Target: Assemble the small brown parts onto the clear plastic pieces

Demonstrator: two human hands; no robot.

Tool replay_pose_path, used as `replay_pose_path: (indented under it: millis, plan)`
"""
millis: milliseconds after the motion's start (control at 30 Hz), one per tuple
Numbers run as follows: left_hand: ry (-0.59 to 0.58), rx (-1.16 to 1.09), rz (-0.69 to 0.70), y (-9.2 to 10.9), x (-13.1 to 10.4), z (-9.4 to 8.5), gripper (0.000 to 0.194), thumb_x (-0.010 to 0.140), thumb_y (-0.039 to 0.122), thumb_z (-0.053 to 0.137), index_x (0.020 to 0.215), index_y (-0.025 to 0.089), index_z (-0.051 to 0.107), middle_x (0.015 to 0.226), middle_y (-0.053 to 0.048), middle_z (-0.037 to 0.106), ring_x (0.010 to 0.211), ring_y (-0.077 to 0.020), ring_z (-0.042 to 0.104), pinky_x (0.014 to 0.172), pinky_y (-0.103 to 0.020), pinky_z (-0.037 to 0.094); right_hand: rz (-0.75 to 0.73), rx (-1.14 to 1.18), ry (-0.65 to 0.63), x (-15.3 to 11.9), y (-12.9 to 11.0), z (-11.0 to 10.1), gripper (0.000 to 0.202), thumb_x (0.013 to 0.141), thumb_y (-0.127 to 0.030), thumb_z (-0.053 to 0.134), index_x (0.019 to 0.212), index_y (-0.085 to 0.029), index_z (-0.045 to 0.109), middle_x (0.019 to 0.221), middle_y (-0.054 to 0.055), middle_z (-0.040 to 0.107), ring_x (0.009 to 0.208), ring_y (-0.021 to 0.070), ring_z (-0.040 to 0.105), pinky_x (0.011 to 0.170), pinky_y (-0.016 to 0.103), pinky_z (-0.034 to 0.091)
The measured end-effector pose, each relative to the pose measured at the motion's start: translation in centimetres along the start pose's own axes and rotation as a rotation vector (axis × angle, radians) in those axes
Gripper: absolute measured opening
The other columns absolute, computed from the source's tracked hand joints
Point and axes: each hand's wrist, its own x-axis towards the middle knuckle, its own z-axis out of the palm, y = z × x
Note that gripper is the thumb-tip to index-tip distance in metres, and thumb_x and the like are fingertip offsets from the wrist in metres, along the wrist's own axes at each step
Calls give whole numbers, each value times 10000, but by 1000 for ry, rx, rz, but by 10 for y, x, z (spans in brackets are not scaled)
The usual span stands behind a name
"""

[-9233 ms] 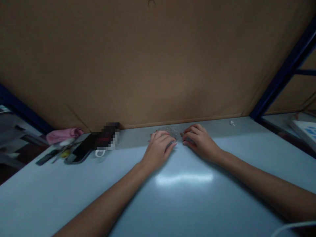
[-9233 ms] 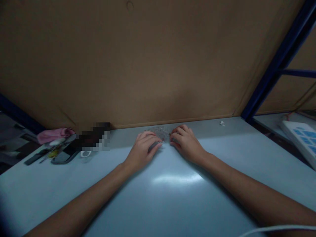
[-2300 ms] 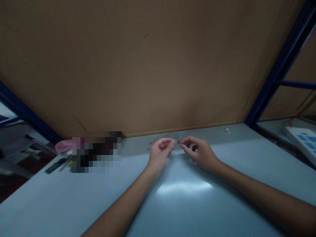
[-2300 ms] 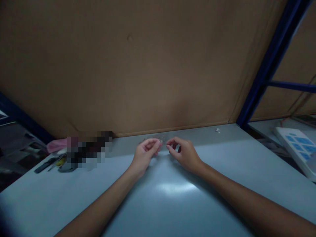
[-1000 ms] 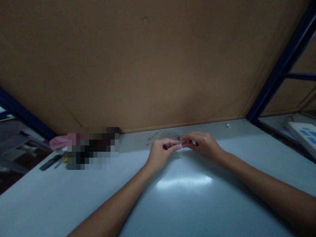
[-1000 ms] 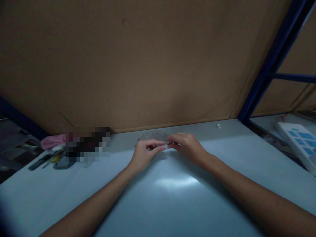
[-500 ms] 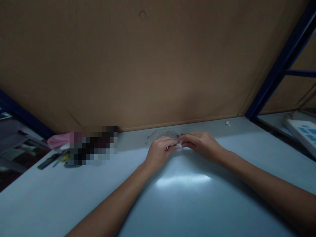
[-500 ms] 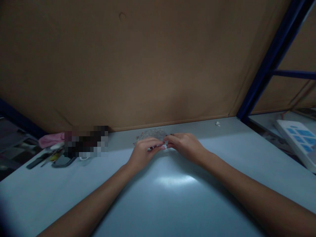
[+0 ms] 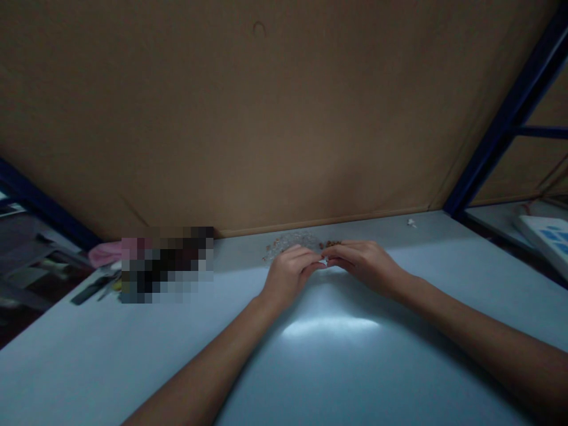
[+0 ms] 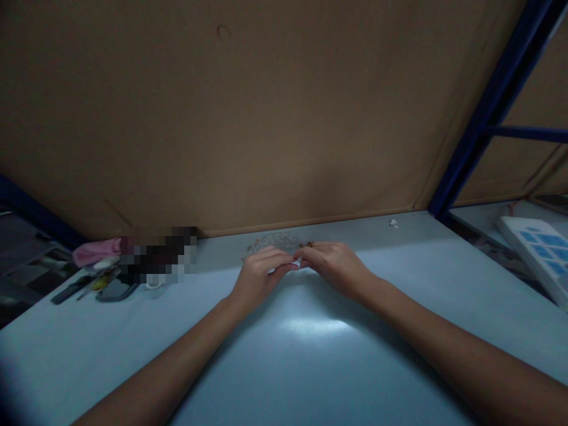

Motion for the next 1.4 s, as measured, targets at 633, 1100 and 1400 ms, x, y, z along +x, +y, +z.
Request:
replay_pose_path:
  millis: [633,1100,1400]
  plan:
    - [-105,-5,87,12,5,-14,369,1111,330,475,1032,200,812,1007,-119,815,938,-229,738,878,-374,558,-69,17,-53,1,-7,-16,329,1077,-236,532,1316,-303,747,1014,68,805,901,217,753,796,327,575]
    - [259,74,-193,-4,1,-3,161,960,340,765,1068,252,846,950,-63,831,912,-249,706,871,-391,544,310,295,135,1,-6,3,332,989,-375,696,1269,-216,779,959,68,817,681,167,681,602,282,527]
    - [327,52,-182,-1,1,-1,127,940,287,791,1048,249,847,922,-49,820,880,-225,694,834,-366,558,407,613,51,3,-33,6,531,961,-359,684,1463,-190,662,1063,100,791,831,186,700,595,264,566]
